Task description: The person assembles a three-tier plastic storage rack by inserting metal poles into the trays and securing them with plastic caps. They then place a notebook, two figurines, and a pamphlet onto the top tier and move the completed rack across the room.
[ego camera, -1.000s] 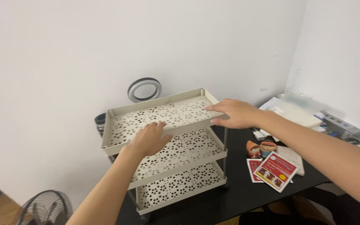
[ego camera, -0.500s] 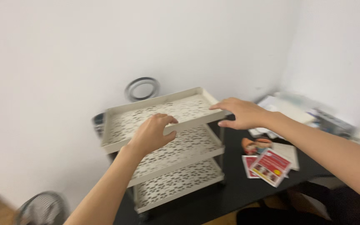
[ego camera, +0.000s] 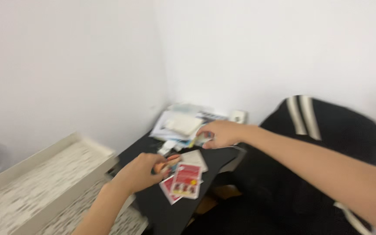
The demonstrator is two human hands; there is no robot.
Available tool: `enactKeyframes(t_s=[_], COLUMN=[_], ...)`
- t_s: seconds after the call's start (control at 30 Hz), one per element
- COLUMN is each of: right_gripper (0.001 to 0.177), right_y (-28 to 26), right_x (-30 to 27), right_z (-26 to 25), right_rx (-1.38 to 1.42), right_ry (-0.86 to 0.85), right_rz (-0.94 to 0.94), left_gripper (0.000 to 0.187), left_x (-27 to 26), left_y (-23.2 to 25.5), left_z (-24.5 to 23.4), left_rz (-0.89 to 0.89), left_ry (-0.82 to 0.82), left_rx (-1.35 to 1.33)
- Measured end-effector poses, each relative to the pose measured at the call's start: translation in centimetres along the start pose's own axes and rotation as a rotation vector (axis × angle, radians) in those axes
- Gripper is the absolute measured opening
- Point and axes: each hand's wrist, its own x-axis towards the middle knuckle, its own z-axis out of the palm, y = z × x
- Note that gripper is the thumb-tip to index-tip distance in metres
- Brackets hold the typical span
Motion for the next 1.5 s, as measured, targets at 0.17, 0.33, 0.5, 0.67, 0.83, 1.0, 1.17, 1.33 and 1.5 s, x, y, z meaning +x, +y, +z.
enactKeyframes(t_s=[0.17,0.33,0.5,0.67,0.83,1.0,1.17,1.33,1.5], right_gripper=[0.059,0.055,0.054,0.052,0.051,0.062,0.070,0.065,0.063], right_y=[6.3,10.6,12.8,14.8,15.7,17.0,18.1,17.5,14.6], right_x=[-3.3,-3.8,0.2,5.2,9.8,14.1,17.1,19.6,19.8], right_z=[0.3,0.8,4.7,12.3,19.8,27.1,33.8,36.9,38.0], right_rx=[-0.017,0.024,0.147,0.026,0.073,0.144,0.315,0.496,0.785], right_ry=[-0.003,-0.022,-0.052,-0.181,-0.238,-0.222,-0.148,0.006,0.120], right_rz=[0.072,0.146,0.082,0.018,0.022,0.116,0.249,0.547,0.853], left_gripper=[0.045,0.048,0.050,0.046,0.053,0.067,0.087,0.107,0.110], left_x=[5.7,10.1,13.2,14.7,16.1,18.1,19.9,21.7,22.4], left_y=[2.5,2.8,-1.1,-8.1,-12.8,-15.9,-17.9,-19.8,-20.0], left_z=[2.5,5.4,9.5,17.3,23.5,28.5,32.2,34.7,35.9], left_rz=[0.070,-0.029,-0.149,-0.202,-0.301,-0.381,-0.472,-0.478,-0.508], left_ry=[-0.059,-0.133,-0.124,-0.266,-0.274,-0.335,-0.403,-0.322,-0.199], left_rx=[0.058,0.106,0.097,0.212,0.136,0.194,0.184,0.166,0.136])
